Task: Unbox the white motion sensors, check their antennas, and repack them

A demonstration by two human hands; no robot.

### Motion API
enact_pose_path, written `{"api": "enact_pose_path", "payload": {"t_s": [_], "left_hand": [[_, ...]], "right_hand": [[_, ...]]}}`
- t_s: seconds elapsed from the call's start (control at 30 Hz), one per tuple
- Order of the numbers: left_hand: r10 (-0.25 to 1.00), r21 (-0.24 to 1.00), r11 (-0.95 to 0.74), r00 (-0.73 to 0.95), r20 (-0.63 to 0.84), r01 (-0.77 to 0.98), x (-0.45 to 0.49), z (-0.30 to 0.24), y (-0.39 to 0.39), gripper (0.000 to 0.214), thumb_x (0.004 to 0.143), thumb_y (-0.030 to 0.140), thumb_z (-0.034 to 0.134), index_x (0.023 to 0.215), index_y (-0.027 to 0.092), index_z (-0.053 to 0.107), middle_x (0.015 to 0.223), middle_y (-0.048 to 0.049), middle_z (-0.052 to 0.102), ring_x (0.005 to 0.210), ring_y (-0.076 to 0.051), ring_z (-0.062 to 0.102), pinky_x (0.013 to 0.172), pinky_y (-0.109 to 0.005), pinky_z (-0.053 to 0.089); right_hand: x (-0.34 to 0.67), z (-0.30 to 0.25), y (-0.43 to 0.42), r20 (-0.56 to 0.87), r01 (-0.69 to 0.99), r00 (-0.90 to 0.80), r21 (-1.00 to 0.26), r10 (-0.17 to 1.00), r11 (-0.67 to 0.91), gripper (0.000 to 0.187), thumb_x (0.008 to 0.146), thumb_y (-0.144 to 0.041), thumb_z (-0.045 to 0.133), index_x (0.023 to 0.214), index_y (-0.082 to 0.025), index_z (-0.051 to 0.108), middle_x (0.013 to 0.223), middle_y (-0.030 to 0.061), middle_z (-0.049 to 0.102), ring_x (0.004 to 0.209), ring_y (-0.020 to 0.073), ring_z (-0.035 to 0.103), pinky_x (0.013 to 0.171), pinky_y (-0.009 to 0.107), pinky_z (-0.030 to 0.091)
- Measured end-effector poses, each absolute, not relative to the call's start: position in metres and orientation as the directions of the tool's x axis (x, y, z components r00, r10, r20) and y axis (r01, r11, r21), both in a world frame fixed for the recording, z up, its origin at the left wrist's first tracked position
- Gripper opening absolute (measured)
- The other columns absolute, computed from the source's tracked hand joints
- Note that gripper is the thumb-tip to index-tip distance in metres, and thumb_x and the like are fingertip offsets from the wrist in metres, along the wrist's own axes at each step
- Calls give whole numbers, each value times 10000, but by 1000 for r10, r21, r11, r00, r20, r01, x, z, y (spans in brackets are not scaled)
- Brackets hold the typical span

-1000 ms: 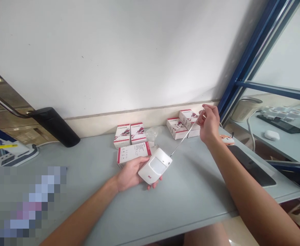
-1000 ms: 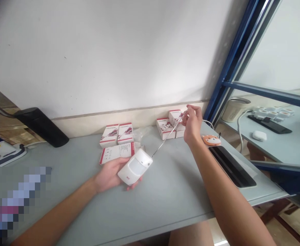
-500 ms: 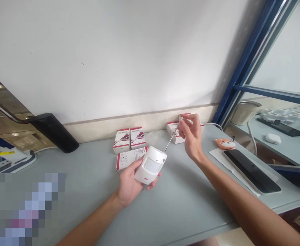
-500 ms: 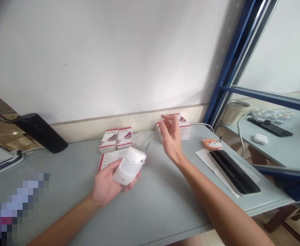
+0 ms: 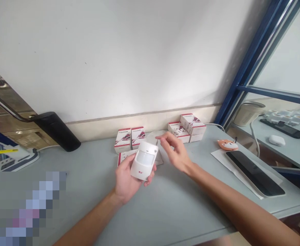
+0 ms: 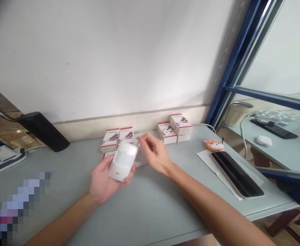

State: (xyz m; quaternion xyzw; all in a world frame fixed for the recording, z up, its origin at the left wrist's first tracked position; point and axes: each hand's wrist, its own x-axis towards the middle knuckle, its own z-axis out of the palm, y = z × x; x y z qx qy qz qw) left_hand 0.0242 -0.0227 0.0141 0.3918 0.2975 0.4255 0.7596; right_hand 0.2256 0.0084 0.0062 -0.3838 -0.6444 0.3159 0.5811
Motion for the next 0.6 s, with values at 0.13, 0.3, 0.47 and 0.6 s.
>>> {"api": "enact_pose_path", "payload": {"t_s": [0.13, 0.3, 0.47, 0.6], "left_hand": [[902, 832, 318, 416, -118, -454, 27, 16, -24, 434, 992, 434, 437, 1102, 97, 687, 883, -178, 724, 577, -221, 599, 543, -341, 412], [918, 785, 320, 379, -119, -530, 26, 25, -24, 419, 981, 419, 471, 1168, 107, 679, 981, -173, 716, 648, -218, 602, 601, -349, 442], [919, 763, 329, 376, -121, -557, 23, 29, -22, 413, 975, 408, 469, 1155, 108, 689, 960, -160, 700, 657, -216, 592, 606, -343, 441], [919, 755, 317, 382, -96, -575, 21, 28, -22, 405, 988, 411, 463, 1137, 119, 702, 926, -144, 686, 667, -218, 593, 611, -339, 440]], "right_hand": [[230, 7, 11, 492, 239, -124, -828, 861, 508, 361, 1086, -496, 449, 1055, -257, 718, 827, 5, 649, 682, 163, 538, 639, 300, 429], [242, 1, 27, 607, 740, -219, -407, 764, 536, 458, 1021, -285, 538, 1477, -291, 583, 1204, 93, 703, 1046, 281, 665, 874, 424, 550], [240, -21, 41, 591, 872, -323, -116, 739, 475, 286, 987, -209, 618, 1257, -226, 709, 1437, 148, 636, 1302, 348, 600, 1034, 514, 530], [243, -19, 44, 629, 890, -231, -172, 742, 423, 195, 1038, -199, 533, 1048, -239, 723, 1261, 102, 725, 1177, 301, 669, 946, 456, 565]]}}
